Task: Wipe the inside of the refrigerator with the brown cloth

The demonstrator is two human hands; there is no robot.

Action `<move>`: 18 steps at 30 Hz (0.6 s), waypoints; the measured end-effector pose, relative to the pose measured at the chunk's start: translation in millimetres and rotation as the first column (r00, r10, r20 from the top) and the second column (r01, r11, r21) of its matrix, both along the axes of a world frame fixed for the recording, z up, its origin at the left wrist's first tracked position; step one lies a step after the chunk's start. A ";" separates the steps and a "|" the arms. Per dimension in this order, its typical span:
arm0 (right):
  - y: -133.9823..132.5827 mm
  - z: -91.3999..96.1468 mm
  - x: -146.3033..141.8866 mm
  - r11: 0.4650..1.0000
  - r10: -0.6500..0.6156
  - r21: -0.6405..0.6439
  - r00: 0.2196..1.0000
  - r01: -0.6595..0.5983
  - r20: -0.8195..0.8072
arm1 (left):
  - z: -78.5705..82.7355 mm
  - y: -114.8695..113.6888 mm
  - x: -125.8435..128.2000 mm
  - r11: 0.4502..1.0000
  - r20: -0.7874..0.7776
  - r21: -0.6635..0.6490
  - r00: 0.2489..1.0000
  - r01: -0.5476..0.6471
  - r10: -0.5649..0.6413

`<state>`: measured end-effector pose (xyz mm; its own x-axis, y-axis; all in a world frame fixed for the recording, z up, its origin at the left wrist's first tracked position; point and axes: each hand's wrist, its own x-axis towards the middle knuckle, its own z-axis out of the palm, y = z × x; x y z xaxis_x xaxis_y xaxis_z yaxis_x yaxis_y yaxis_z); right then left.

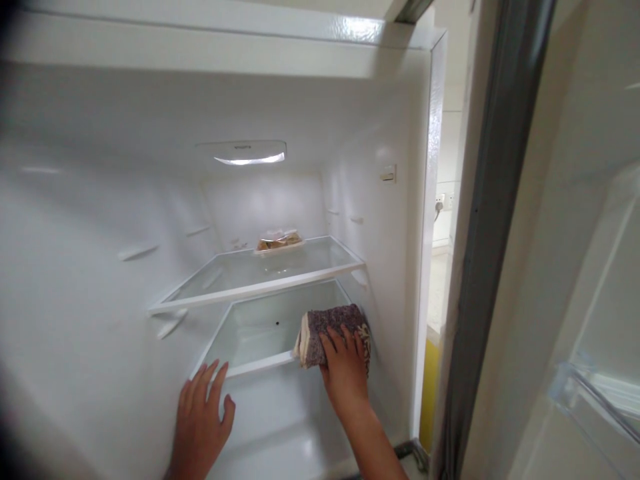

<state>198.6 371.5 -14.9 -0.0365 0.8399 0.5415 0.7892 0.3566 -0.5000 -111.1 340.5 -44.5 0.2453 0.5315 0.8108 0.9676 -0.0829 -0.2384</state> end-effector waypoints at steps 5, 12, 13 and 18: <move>-1.5 10.1 -23.4 0.999 -0.049 -0.036 0.800 0.035 -0.599 | 1.4 -0.5 3.3 0.999 0.126 -0.045 0.992 0.021 -0.015; 0.0 51.9 -81.5 0.971 0.001 0.037 -0.149 -0.238 -0.989 | 35.2 -24.0 18.7 0.984 0.456 -0.021 0.878 0.177 -0.148; -1.0 56.9 -90.4 0.961 0.005 0.072 -0.245 -0.268 -0.970 | 43.4 -31.0 21.8 0.980 0.482 -0.002 0.859 0.199 -0.173; -2.3 70.5 -149.6 0.854 0.034 0.249 -0.429 -0.456 -0.903 | 78.1 -67.6 27.5 0.958 0.442 0.151 0.850 0.244 -0.286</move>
<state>49.0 369.2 55.6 0.0546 0.9972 0.0517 -0.8909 0.0720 -0.4485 -83.6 272.9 33.6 -0.0397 0.4226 0.9055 0.9136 -0.3517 0.2041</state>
